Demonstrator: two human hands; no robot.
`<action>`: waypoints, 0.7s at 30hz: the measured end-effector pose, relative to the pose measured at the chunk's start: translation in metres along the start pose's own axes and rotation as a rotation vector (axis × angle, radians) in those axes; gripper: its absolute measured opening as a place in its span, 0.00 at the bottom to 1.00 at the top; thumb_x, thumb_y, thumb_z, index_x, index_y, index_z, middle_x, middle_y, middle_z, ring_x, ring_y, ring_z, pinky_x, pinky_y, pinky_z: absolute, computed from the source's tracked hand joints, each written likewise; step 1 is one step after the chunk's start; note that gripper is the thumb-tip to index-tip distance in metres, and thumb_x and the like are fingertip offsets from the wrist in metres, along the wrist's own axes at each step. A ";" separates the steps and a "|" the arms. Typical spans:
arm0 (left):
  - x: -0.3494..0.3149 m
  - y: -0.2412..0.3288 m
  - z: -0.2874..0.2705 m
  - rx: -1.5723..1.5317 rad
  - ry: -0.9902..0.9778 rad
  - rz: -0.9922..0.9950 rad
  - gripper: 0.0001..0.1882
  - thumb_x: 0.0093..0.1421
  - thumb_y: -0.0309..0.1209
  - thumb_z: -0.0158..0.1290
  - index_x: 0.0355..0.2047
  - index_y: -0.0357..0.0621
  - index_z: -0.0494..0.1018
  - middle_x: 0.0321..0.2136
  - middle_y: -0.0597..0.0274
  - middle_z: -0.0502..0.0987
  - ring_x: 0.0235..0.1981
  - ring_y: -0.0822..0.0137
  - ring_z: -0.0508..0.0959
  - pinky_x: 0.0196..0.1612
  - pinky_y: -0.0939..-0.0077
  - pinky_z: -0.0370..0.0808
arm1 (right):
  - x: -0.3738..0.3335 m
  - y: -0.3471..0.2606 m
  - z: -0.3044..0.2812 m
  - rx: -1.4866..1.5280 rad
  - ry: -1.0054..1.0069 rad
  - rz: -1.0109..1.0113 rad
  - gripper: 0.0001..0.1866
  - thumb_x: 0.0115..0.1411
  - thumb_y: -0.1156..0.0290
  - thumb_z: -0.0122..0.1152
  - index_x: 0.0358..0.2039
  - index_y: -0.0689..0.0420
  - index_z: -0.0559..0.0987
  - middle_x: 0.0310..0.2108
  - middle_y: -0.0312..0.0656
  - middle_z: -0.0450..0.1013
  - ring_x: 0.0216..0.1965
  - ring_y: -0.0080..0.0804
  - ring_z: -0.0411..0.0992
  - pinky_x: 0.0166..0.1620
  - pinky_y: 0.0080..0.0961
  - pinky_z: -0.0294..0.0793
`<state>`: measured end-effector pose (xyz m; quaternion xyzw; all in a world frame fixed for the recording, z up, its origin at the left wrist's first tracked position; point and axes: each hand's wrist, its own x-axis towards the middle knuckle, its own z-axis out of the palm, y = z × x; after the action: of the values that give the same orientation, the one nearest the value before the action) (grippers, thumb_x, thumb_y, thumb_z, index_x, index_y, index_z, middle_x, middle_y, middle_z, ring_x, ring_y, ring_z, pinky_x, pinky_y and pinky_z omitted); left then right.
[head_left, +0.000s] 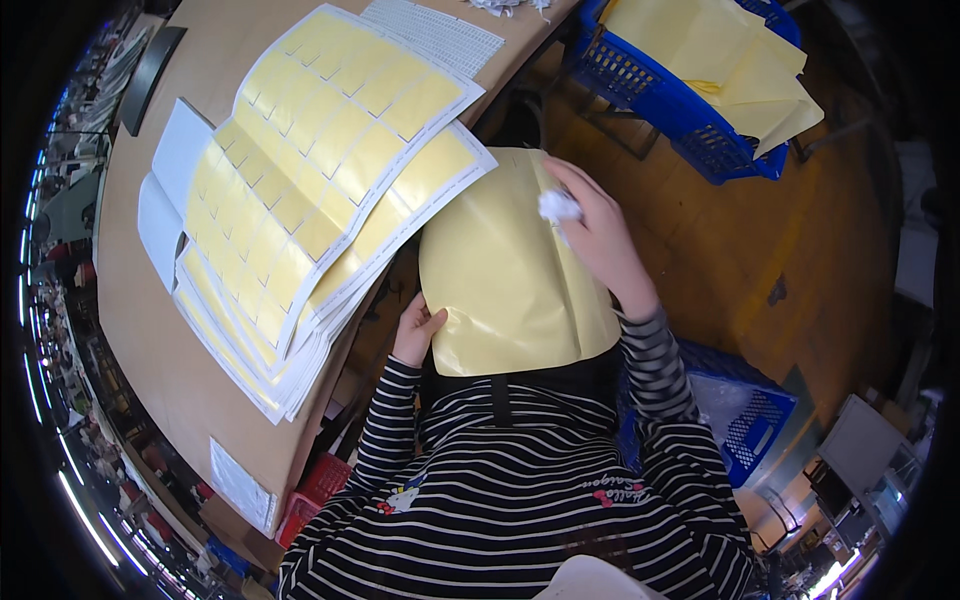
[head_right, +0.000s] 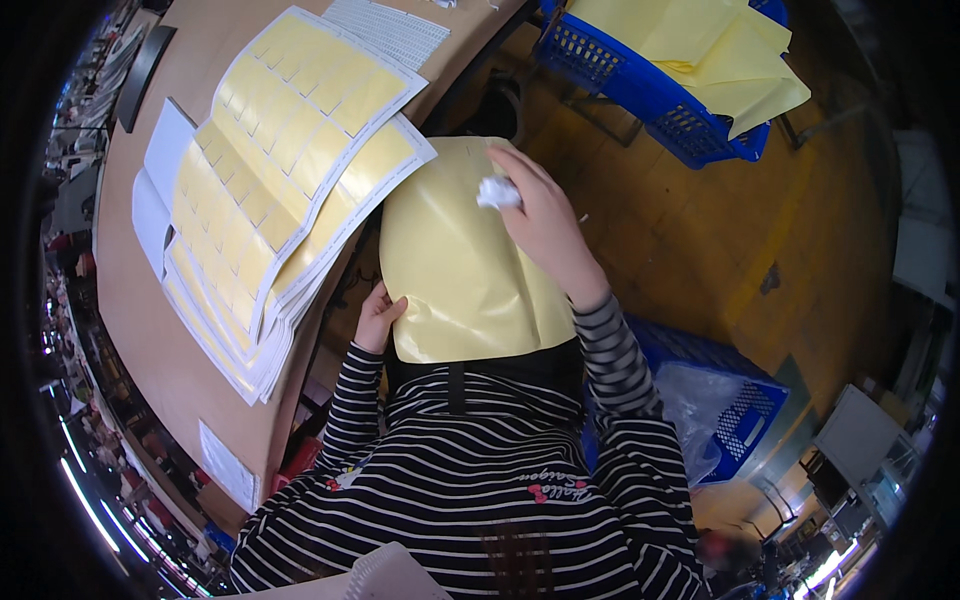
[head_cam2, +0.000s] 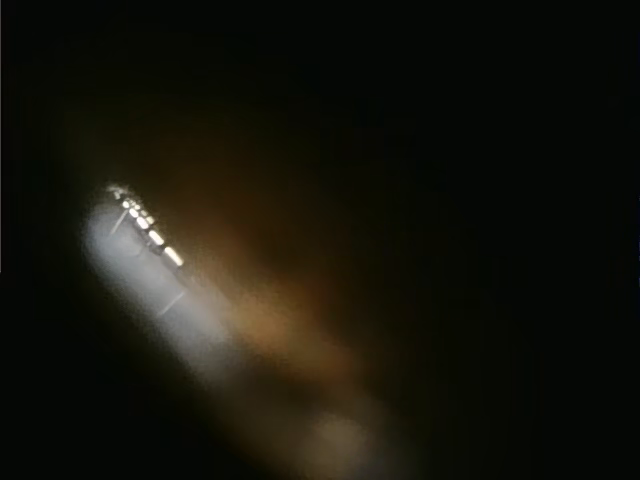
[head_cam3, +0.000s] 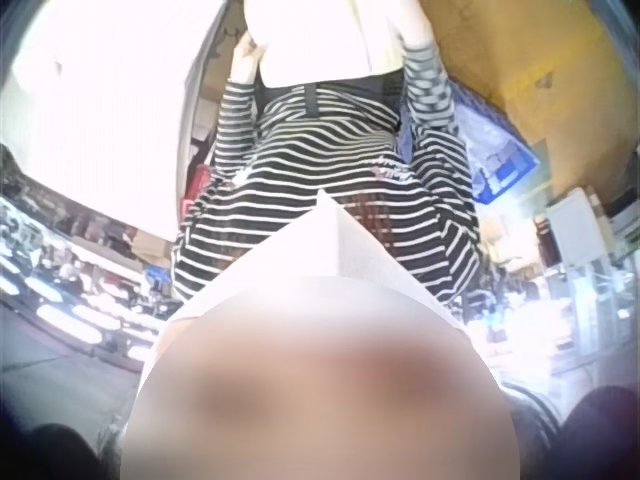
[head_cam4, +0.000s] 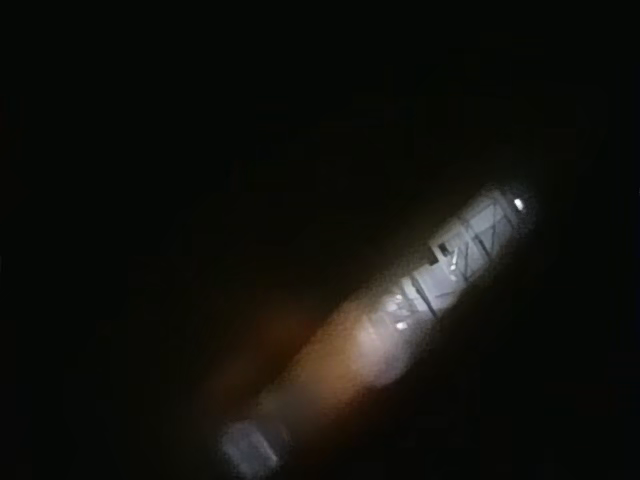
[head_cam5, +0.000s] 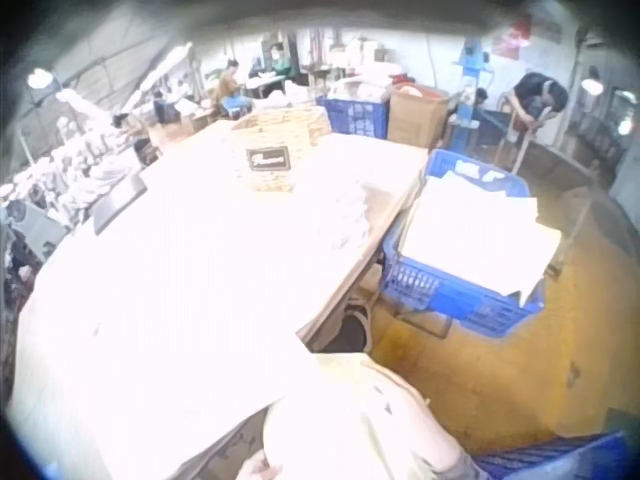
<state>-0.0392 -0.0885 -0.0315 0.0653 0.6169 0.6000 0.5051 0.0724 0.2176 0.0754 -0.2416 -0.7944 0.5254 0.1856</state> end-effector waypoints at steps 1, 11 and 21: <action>-0.004 0.000 -0.002 -0.006 -0.019 -0.004 0.21 0.62 0.20 0.50 0.57 0.36 0.66 0.45 0.61 0.77 0.44 0.74 0.76 0.49 0.80 0.71 | 0.012 0.011 0.017 -0.024 -0.016 -0.049 0.28 0.53 0.84 0.49 0.57 0.62 0.69 0.58 0.53 0.67 0.59 0.47 0.67 0.61 0.32 0.64; -0.014 -0.014 0.013 -0.043 0.001 -0.036 0.22 0.63 0.21 0.50 0.58 0.36 0.65 0.46 0.60 0.77 0.45 0.72 0.76 0.50 0.78 0.71 | 0.020 0.029 0.033 -0.435 -0.150 -0.116 0.27 0.55 0.78 0.53 0.57 0.55 0.68 0.61 0.41 0.63 0.58 0.44 0.64 0.54 0.39 0.71; -0.002 -0.003 0.027 -0.006 -0.070 -0.011 0.20 0.64 0.22 0.49 0.56 0.35 0.66 0.47 0.61 0.76 0.46 0.73 0.76 0.50 0.79 0.71 | 0.007 0.031 0.003 -0.262 0.093 0.176 0.29 0.53 0.71 0.60 0.58 0.54 0.68 0.46 0.49 0.71 0.47 0.49 0.70 0.50 0.41 0.72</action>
<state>-0.0184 -0.0726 -0.0264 0.0815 0.5976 0.5964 0.5296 0.0708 0.2292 0.0459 -0.3565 -0.8225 0.4196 0.1426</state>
